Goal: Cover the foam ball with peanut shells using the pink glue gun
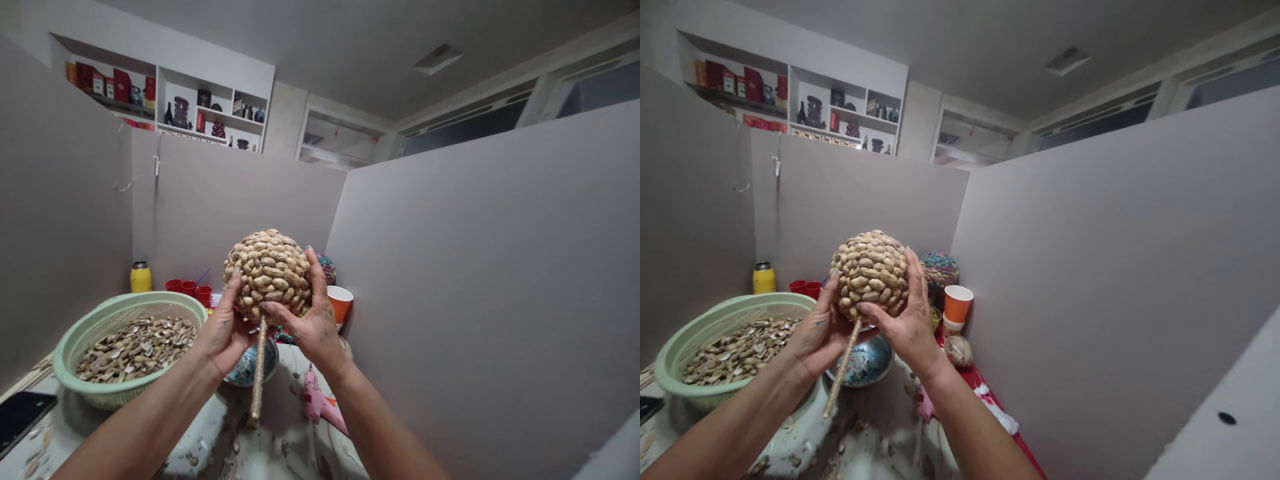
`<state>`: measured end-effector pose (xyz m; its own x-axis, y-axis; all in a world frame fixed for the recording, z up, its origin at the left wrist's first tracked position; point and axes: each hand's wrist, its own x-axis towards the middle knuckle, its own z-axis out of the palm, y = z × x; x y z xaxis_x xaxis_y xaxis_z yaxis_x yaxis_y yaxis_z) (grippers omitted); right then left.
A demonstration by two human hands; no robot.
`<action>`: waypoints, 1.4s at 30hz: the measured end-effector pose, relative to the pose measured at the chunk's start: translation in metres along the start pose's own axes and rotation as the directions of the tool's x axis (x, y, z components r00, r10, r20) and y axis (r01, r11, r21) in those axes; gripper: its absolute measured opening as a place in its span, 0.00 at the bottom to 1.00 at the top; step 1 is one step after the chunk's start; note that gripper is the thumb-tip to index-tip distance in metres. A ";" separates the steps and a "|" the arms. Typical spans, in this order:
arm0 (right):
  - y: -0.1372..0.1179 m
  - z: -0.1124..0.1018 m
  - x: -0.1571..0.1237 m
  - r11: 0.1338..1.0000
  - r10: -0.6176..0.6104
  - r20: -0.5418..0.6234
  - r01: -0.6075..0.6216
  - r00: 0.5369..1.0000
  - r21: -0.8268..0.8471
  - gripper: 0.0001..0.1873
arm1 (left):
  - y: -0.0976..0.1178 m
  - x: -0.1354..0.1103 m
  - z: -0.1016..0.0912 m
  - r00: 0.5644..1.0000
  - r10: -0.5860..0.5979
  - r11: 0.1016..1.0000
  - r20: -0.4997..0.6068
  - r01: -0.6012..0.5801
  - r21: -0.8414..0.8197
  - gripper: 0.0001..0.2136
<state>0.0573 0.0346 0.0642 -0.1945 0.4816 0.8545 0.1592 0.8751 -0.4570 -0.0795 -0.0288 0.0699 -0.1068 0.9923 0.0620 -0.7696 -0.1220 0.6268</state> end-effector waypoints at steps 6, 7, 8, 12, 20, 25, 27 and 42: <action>0.006 -0.006 0.000 0.997 -0.032 0.018 0.030 0.999 0.077 0.44 | 0.005 0.003 0.002 0.997 -0.074 0.996 0.023 0.075 -0.046 0.23; 0.007 -0.008 -0.001 0.994 -0.040 0.006 0.039 0.999 0.105 0.41 | 0.007 0.005 0.001 0.994 -0.098 0.993 0.039 0.100 -0.061 0.25; 0.008 -0.010 -0.001 0.990 -0.045 -0.011 0.046 0.999 0.130 0.39 | 0.009 0.006 0.000 0.992 -0.117 0.990 0.055 0.121 -0.072 0.27; 0.011 -0.017 -0.003 0.985 -0.015 -0.075 0.027 0.997 0.168 0.34 | 0.017 0.014 -0.009 0.982 -0.120 0.988 0.143 0.133 -0.080 0.34; 0.018 -0.015 0.001 0.925 0.113 -0.024 -0.096 0.993 0.368 0.34 | 0.023 0.016 -0.016 0.955 -0.122 0.988 0.271 0.141 -0.054 0.42; 0.015 -0.014 0.005 0.875 0.165 0.060 -0.174 0.985 0.451 0.38 | 0.024 0.017 -0.017 0.939 -0.137 0.984 0.316 0.164 -0.062 0.42; 0.013 -0.014 0.005 0.863 0.173 0.088 -0.194 0.981 0.466 0.39 | 0.023 0.019 -0.019 0.933 -0.133 0.984 0.334 0.164 -0.065 0.42; 0.004 -0.004 -0.013 0.960 -0.019 0.010 0.016 1.000 0.280 0.35 | 0.029 0.018 -0.030 0.887 -0.076 0.965 0.456 0.181 -0.192 0.31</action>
<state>0.0644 0.0316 0.0526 -0.2076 0.4652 0.8605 -0.1210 0.8607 -0.4945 -0.1224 -0.0153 0.0656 0.2508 0.8982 0.3610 -0.8824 0.0587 0.4669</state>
